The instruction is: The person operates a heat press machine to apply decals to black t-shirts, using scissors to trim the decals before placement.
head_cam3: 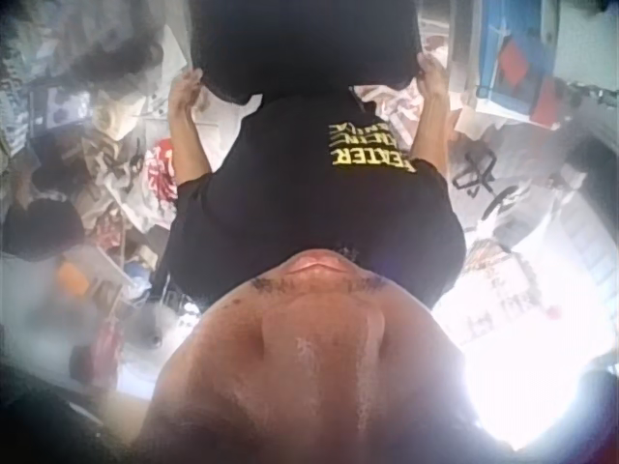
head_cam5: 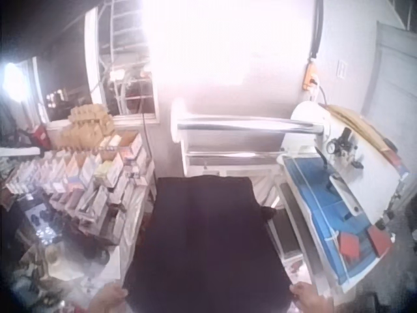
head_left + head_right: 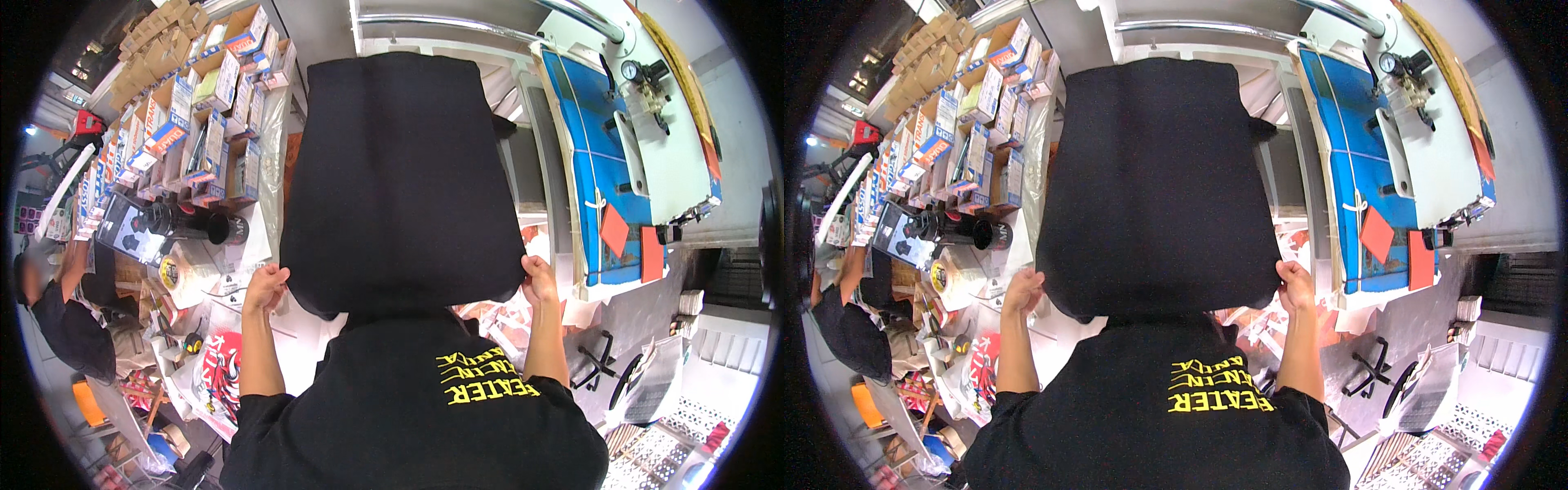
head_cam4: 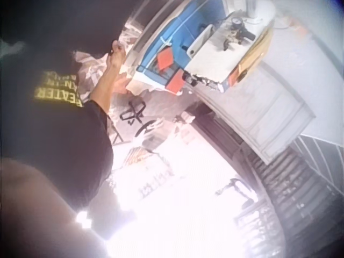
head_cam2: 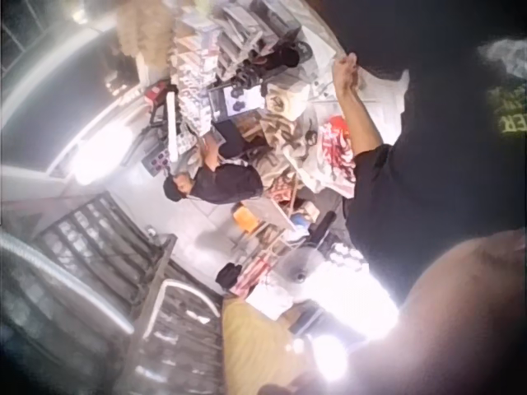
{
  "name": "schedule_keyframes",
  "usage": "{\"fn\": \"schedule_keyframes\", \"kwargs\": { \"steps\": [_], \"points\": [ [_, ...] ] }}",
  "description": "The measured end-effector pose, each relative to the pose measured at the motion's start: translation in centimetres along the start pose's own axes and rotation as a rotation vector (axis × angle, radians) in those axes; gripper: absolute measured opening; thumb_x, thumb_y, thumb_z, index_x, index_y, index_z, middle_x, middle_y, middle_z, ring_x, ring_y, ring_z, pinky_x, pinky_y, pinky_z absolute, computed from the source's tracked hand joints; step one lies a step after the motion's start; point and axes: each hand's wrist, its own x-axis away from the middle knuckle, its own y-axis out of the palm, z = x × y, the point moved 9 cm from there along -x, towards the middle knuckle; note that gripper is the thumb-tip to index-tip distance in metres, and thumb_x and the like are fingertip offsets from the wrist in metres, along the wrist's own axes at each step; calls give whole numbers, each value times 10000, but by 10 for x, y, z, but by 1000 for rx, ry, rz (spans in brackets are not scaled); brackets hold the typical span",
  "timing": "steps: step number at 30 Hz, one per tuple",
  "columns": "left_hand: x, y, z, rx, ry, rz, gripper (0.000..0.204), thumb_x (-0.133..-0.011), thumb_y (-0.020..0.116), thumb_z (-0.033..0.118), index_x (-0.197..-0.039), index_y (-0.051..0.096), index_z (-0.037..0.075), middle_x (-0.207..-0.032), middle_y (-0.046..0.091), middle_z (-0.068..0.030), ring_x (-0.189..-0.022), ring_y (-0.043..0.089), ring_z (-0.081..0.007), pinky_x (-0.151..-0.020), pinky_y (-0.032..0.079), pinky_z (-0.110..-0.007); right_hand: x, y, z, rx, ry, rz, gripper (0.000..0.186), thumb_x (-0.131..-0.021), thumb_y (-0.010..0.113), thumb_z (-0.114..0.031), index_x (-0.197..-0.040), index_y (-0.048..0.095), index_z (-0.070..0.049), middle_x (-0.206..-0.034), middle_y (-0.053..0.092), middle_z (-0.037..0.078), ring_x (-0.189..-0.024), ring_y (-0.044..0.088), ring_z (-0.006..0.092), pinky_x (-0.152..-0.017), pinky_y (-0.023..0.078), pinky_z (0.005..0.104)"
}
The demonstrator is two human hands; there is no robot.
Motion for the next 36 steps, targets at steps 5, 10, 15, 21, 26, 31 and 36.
{"fn": "schedule_keyframes", "kwargs": {
  "steps": [5, 10, 15, 21, 26, 31, 36],
  "points": [
    [-1, 7, -4, 24, -12, 4, 178, -868, 766, 203, -859, 627, 93, -789, 680, -7, -613, 633, -116, -539, 491, -233, 20, 35, -2, 205, 104, -85, 190, -905, 731, -210, -912, 655, -36, -806, 642, -2, -697, 563, 96, -666, 451, 251],
    [16, 8, 7, 203, 67, 8, 233, -911, 710, 300, -943, 660, 75, -898, 728, -33, -661, 659, -132, -607, 526, -257, 5, 16, -2, 303, -72, -52, 178, -938, 685, -226, -907, 664, -51, -781, 623, -18, -674, 533, 83, -637, 418, 234],
    [8, -4, -14, 129, 20, -51, 103, -946, 662, 222, -955, 662, 120, -873, 719, -14, -734, 675, -122, -672, 538, -282, 0, -1, -7, 363, -95, 33, 189, -961, 623, -250, -909, 672, -76, -748, 543, -49, -689, 485, 70, -627, 394, 263],
    [-4, 5, -19, 369, 155, 8, 224, -999, 540, 166, -1136, 621, 9, -1132, 684, -109, -1048, 649, -220, -976, 500, -381, -17, -4, 21, 16, -77, 0, 280, -1035, 512, -247, -1143, 626, -16, -1085, 681, 74, -997, 612, 171, -914, 459, 321],
    [-1, -22, -33, -183, 461, 437, 303, -1025, 533, 248, -1138, 602, -25, -1057, 676, -88, -997, 615, -173, -927, 473, -321, -18, 17, 23, -78, -147, -7, 324, -1024, 525, -231, -1178, 615, 39, -1149, 672, 139, -1072, 632, 235, -990, 472, 350],
    [7, 9, -30, 129, 347, 351, 290, -1022, 561, 280, -1064, 623, 0, -942, 673, -40, -879, 611, -127, -812, 485, -262, -11, 20, 22, -171, -89, -62, 372, -972, 625, -227, -1247, 596, 22, -1236, 644, 125, -1115, 613, 230, -1033, 452, 378],
    [21, 17, -21, 208, 465, 392, 275, -1014, 571, 291, -1031, 615, 20, -929, 661, -25, -813, 584, -89, -740, 479, -226, -9, 24, 15, -123, -119, -29, 350, -1010, 564, -208, -1254, 582, 41, -1236, 643, 147, -1122, 612, 245, -1027, 457, 376]
  ]
}}
